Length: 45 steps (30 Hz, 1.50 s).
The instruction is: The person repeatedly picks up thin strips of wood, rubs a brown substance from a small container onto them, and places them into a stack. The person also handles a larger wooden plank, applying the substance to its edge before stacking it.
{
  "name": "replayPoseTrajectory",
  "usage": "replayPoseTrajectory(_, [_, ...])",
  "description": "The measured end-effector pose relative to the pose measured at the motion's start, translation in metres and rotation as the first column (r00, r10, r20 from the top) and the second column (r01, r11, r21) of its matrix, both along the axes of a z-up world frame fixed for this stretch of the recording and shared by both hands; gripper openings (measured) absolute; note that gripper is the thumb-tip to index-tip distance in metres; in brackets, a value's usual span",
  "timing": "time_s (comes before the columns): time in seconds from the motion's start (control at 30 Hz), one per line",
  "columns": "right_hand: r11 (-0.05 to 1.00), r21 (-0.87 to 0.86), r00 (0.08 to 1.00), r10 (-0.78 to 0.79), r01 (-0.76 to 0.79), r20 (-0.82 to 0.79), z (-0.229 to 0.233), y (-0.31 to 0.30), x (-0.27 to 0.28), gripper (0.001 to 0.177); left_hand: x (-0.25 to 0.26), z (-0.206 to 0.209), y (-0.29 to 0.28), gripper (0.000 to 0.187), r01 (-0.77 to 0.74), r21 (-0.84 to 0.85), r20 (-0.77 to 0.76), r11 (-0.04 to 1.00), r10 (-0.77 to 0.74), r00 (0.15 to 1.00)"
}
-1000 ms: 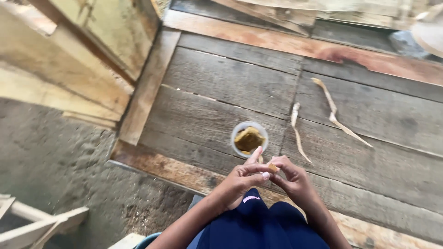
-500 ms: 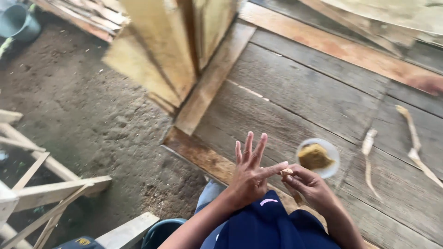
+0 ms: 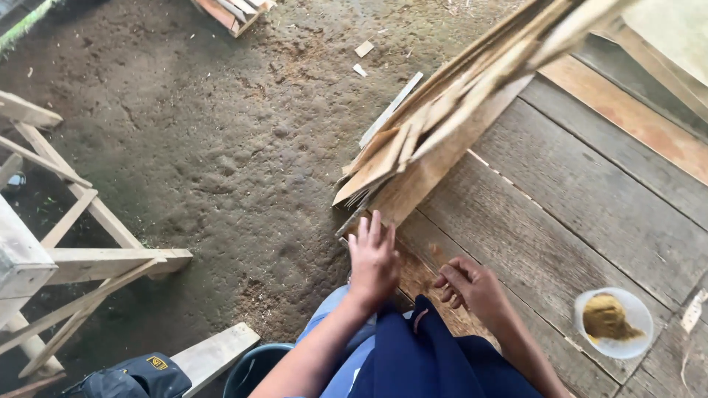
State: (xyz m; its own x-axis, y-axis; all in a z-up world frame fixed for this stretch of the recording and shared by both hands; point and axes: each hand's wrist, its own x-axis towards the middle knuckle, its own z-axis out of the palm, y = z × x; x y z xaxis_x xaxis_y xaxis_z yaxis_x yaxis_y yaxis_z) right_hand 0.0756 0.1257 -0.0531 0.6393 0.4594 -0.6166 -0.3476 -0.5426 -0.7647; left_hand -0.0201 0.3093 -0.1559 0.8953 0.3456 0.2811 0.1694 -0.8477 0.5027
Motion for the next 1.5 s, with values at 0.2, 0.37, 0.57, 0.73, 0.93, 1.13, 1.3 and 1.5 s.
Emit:
replayPoseTrajectory(0.2, [0.952,0.132,0.918,-0.220,0.275,-0.330,-0.095,0.066,0.002,0.027,-0.010,-0.021,0.067,0.062,0.052,0.083,-0.369,0.995,-0.018,0.929])
replayPoseTrajectory(0.37, [0.931,0.133,0.866,-0.255,0.340,-0.431,-0.142,0.117,-0.007,0.028,-0.011,-0.020,0.094,0.064,0.101,0.024,-0.404,0.995,-0.083,0.911])
replayPoseTrajectory(0.57, [0.859,0.103,0.794,-0.410,0.502,-0.449,-0.168,0.146,-0.011,0.027,-0.003,-0.027,0.126,0.067,0.288,0.086,-0.275,0.954,-0.255,0.927])
replayPoseTrajectory(0.73, [0.809,0.027,0.731,-0.515,0.587,-0.448,-0.132,0.157,-0.014,0.022,0.013,-0.027,0.136,0.070,0.507,0.156,-0.271,0.848,-0.457,0.847])
replayPoseTrajectory(0.93, [0.758,0.025,0.683,-0.572,0.651,-0.453,-0.158,0.157,-0.021,0.018,0.030,-0.057,0.138,0.073,0.649,0.168,-0.312,0.742,-0.584,0.749])
replayPoseTrajectory(1.13, [0.763,0.023,0.684,-0.566,0.646,-0.460,-0.171,0.160,-0.021,0.025,0.041,-0.041,0.149,0.074,0.689,0.168,-0.339,0.705,-0.615,0.712])
replayPoseTrajectory(1.3, [0.764,0.027,0.690,-0.566,0.644,-0.452,-0.159,0.159,-0.023,0.027,0.045,-0.052,0.158,0.073,0.713,0.204,-0.362,0.671,-0.625,0.692])
replayPoseTrajectory(1.5, [0.767,0.044,0.686,-0.545,0.641,-0.482,-0.158,0.158,-0.024,0.024,0.043,-0.061,0.161,0.079,0.731,0.205,-0.383,0.651,-0.634,0.672])
